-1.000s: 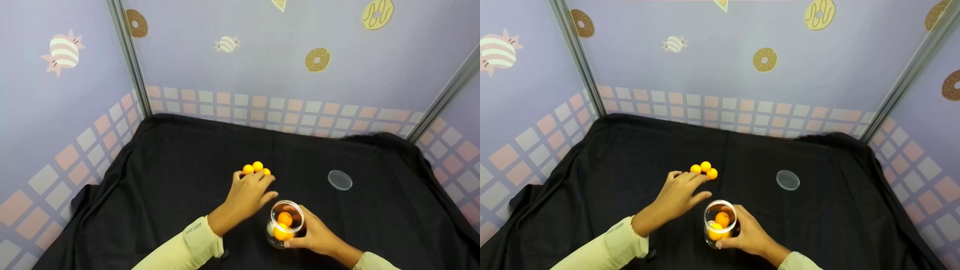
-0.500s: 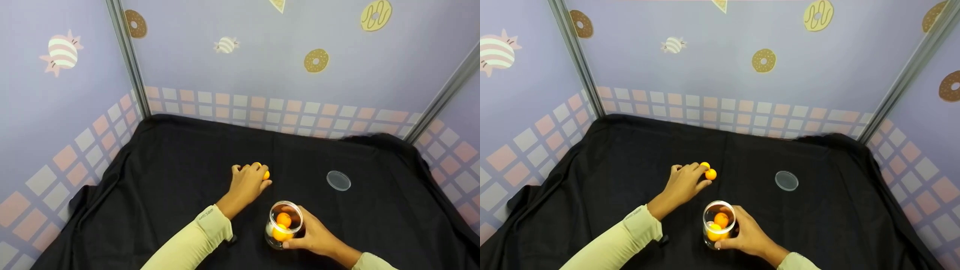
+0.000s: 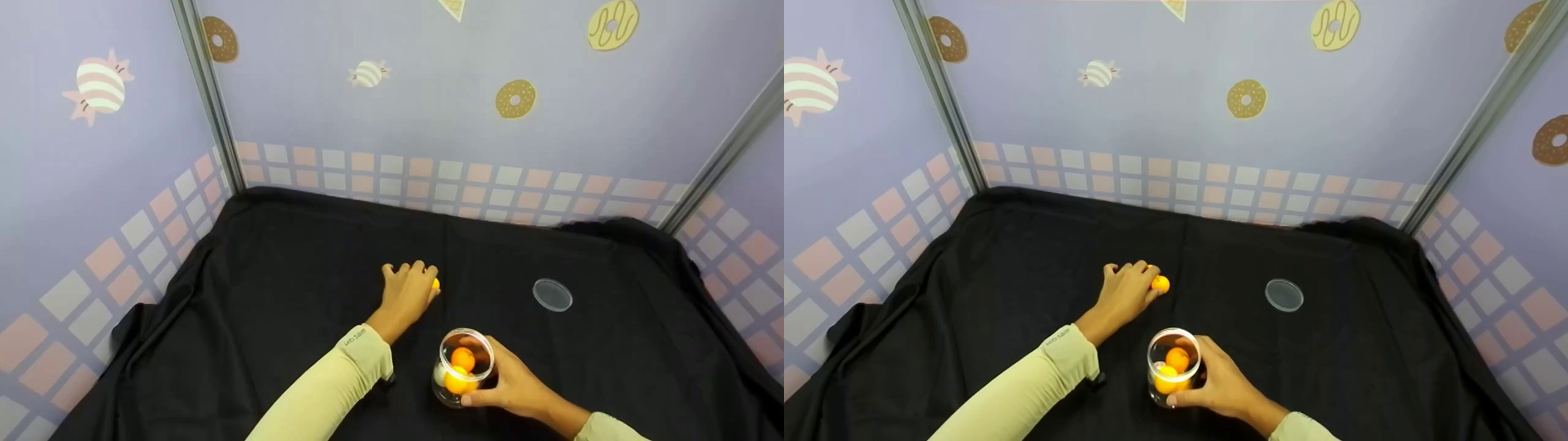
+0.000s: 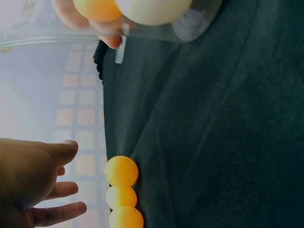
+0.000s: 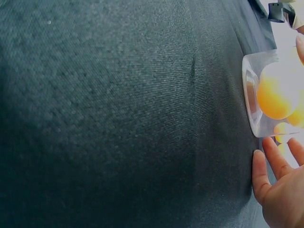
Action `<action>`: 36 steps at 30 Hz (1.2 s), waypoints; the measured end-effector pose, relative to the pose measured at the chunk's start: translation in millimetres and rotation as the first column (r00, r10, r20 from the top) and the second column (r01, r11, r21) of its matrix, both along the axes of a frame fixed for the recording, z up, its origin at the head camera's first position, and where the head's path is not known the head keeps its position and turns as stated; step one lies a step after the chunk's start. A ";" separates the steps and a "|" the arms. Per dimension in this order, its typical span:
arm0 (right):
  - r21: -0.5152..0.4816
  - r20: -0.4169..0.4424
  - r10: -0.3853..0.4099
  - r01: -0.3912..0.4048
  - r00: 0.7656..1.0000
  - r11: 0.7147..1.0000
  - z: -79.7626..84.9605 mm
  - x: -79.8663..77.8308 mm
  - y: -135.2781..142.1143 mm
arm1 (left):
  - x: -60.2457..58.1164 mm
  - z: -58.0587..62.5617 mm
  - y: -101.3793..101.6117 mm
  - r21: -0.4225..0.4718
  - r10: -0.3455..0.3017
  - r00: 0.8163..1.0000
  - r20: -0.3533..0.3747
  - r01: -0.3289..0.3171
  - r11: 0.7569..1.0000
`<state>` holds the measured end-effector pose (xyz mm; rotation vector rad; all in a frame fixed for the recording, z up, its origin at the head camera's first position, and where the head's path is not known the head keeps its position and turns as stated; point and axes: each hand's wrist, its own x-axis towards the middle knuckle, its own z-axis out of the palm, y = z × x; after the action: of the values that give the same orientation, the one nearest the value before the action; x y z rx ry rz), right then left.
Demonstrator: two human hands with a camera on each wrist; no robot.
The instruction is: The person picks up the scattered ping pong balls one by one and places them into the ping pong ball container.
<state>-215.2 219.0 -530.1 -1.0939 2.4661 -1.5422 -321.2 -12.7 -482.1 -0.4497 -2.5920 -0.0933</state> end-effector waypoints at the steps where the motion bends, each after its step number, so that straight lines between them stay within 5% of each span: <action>1: -0.003 -0.002 0.002 -0.002 1.000 1.000 -0.1 -0.1 0.2 | -1.5 -1.1 0.6 -0.006 0.004 1.000 -0.003 -0.004 1.000; 36: 0.017 -0.020 -0.009 0.010 1.000 1.000 -0.5 -0.9 0.2 | -24.7 -31.4 8.3 -0.067 0.106 0.990 0.098 -0.100 0.993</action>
<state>-216.1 219.1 -530.6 -1.1021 2.4963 -1.5173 -345.9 -4.3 -513.5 -0.3404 -2.7188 -0.0004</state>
